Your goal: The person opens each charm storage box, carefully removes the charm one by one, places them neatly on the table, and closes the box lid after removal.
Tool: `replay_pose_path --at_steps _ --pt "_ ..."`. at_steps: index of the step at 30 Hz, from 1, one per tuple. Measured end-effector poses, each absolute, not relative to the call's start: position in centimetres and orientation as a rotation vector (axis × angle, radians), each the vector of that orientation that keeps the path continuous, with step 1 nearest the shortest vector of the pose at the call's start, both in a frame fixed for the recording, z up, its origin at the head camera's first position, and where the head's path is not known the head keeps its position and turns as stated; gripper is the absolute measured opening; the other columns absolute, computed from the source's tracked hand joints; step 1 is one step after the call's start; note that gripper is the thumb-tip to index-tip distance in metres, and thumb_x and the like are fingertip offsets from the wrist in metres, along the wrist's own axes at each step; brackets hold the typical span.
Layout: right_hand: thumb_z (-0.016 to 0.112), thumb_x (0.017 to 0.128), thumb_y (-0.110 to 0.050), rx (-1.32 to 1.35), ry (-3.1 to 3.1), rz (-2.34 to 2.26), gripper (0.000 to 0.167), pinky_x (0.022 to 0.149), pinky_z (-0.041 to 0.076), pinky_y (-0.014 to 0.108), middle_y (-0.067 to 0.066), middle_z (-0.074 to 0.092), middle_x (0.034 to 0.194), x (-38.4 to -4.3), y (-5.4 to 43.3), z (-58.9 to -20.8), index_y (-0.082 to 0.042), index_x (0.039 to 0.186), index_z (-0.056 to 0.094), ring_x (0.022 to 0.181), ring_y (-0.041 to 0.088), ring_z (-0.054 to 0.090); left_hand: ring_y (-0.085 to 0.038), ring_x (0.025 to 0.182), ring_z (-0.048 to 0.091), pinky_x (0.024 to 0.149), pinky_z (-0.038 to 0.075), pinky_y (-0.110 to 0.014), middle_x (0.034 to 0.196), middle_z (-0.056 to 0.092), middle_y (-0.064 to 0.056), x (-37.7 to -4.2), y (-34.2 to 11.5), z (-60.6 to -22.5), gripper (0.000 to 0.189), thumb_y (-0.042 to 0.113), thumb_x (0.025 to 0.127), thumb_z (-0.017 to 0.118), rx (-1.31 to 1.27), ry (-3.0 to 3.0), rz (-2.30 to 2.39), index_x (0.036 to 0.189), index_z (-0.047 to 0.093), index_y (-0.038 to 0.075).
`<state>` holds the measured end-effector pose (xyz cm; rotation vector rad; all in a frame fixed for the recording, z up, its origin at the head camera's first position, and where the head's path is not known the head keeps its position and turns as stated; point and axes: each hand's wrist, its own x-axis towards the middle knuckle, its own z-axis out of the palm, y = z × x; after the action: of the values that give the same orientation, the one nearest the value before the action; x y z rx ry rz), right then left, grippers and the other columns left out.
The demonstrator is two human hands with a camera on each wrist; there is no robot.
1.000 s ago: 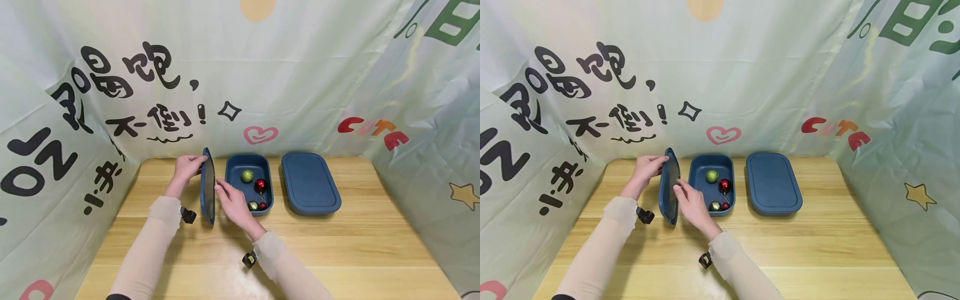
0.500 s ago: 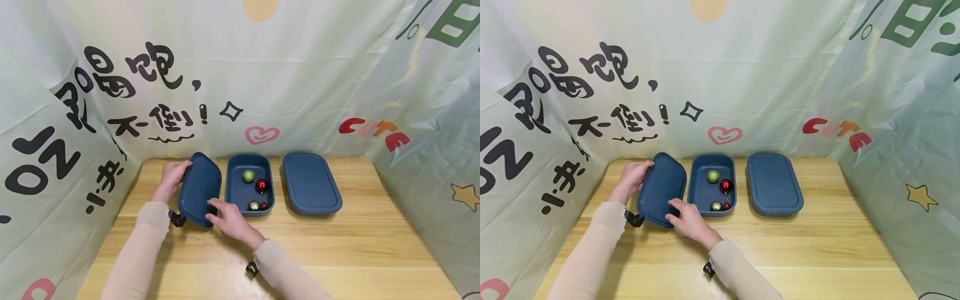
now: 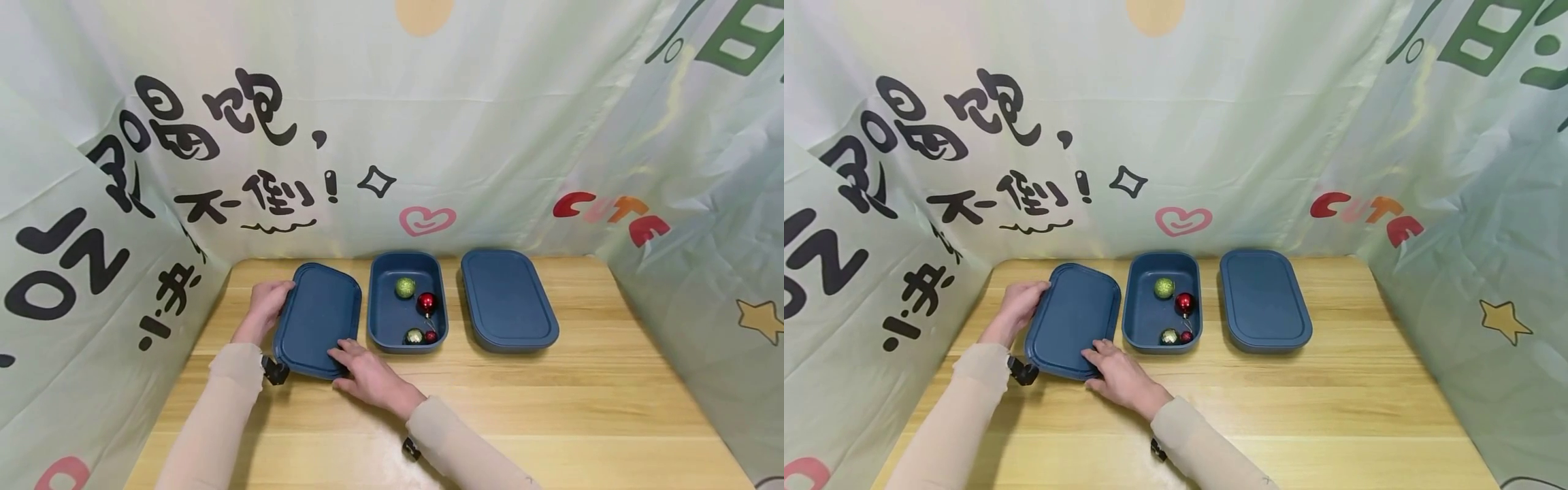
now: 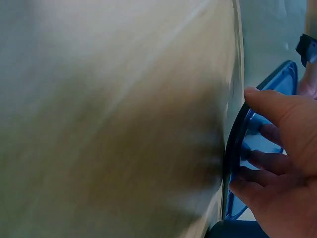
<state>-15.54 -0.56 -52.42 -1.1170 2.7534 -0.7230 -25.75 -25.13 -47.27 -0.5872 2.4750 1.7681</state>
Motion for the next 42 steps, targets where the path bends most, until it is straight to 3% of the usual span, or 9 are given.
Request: replay_pose_path --at_steps 2,4,8,15,28,35,38,42 --pt "0.074 0.101 -0.03 -1.119 2.755 -0.705 0.056 0.121 0.044 0.045 0.02 0.051 0.159 -15.6 -0.6 -52.6 -0.008 0.15 0.059 0.15 0.036 0.048 -0.036 0.123 0.066 0.106 0.054 -0.041 0.134 0.069 -0.027 -25.6 -25.3 -47.8 0.041 0.019 0.106 0.058 -0.547 2.587 1.662 0.137 0.065 -0.008" --pt "0.073 0.101 -0.029 -1.113 2.751 -0.695 0.055 0.122 0.043 0.046 0.02 0.05 0.16 -15.6 -0.5 -52.6 -0.007 0.15 0.059 0.151 0.036 0.047 -0.043 0.134 0.059 0.113 0.049 -0.048 0.141 0.064 -0.029 -25.4 -25.4 -48.3 0.039 0.016 0.107 0.056 -0.476 2.739 1.512 0.135 0.067 -0.009" --pt "0.072 0.102 -0.029 -1.099 2.749 -0.671 0.054 0.122 0.042 0.047 0.018 0.049 0.161 -15.7 -0.5 -52.7 -0.007 0.15 0.06 0.152 0.035 0.046 -0.049 0.126 0.063 0.106 0.052 -0.057 0.128 0.07 -0.03 -25.1 -25.6 -48.9 0.034 0.012 0.105 0.056 -0.344 2.963 1.253 0.127 0.073 -0.008" --pt "0.071 0.103 -0.029 -1.09 2.737 -0.632 0.051 0.12 0.045 0.052 0.018 0.049 0.162 -15.8 -0.3 -52.8 -0.007 0.149 0.061 0.153 0.035 0.044 -0.047 0.106 0.071 0.091 0.059 -0.057 0.112 0.076 -0.029 -25.1 -26.1 -50.7 0.029 0.008 0.102 0.057 -0.205 3.114 0.941 0.114 0.078 -0.01" --pt "0.07 0.103 -0.026 -1.086 2.731 -0.603 0.049 0.119 0.046 0.051 0.018 0.049 0.162 -16.0 -0.1 -53.2 -0.006 0.147 0.063 0.154 0.034 0.042 -0.045 0.111 0.07 0.093 0.059 -0.054 0.124 0.072 -0.029 -24.9 -26.0 -51.6 0.032 0.009 0.105 0.054 -0.234 3.027 0.739 0.124 0.074 -0.008" --pt "0.069 0.104 -0.027 -1.078 2.734 -0.594 0.049 0.122 0.043 0.049 0.018 0.048 0.162 -16.0 -0.2 -53.1 -0.006 0.147 0.062 0.155 0.034 0.041 -0.046 0.098 0.071 0.085 0.059 -0.055 0.107 0.074 -0.031 -24.0 -26.1 -52.5 0.024 0.006 0.102 0.06 0.001 3.199 0.651 0.112 0.076 -0.009" --pt "0.069 0.104 -0.027 -1.074 2.734 -0.593 0.049 0.123 0.041 0.048 0.018 0.048 0.162 -16.0 -0.1 -53.0 -0.007 0.148 0.062 0.155 0.034 0.041 -0.049 0.104 0.068 0.09 0.058 -0.059 0.111 0.07 -0.034 -23.2 -25.9 -53.0 0.028 0.009 0.1 0.066 0.205 3.306 0.563 0.118 0.073 -0.012" --pt "0.068 0.104 -0.03 -1.081 2.737 -0.593 0.051 0.124 0.04 0.048 0.018 0.049 0.162 -16.0 -0.2 -53.0 -0.007 0.149 0.06 0.155 0.034 0.042 -0.054 0.127 0.059 0.105 0.049 -0.066 0.134 0.064 -0.035 -21.6 -25.8 -53.4 0.046 0.02 0.1 0.07 0.382 3.363 0.433 0.136 0.066 -0.008"
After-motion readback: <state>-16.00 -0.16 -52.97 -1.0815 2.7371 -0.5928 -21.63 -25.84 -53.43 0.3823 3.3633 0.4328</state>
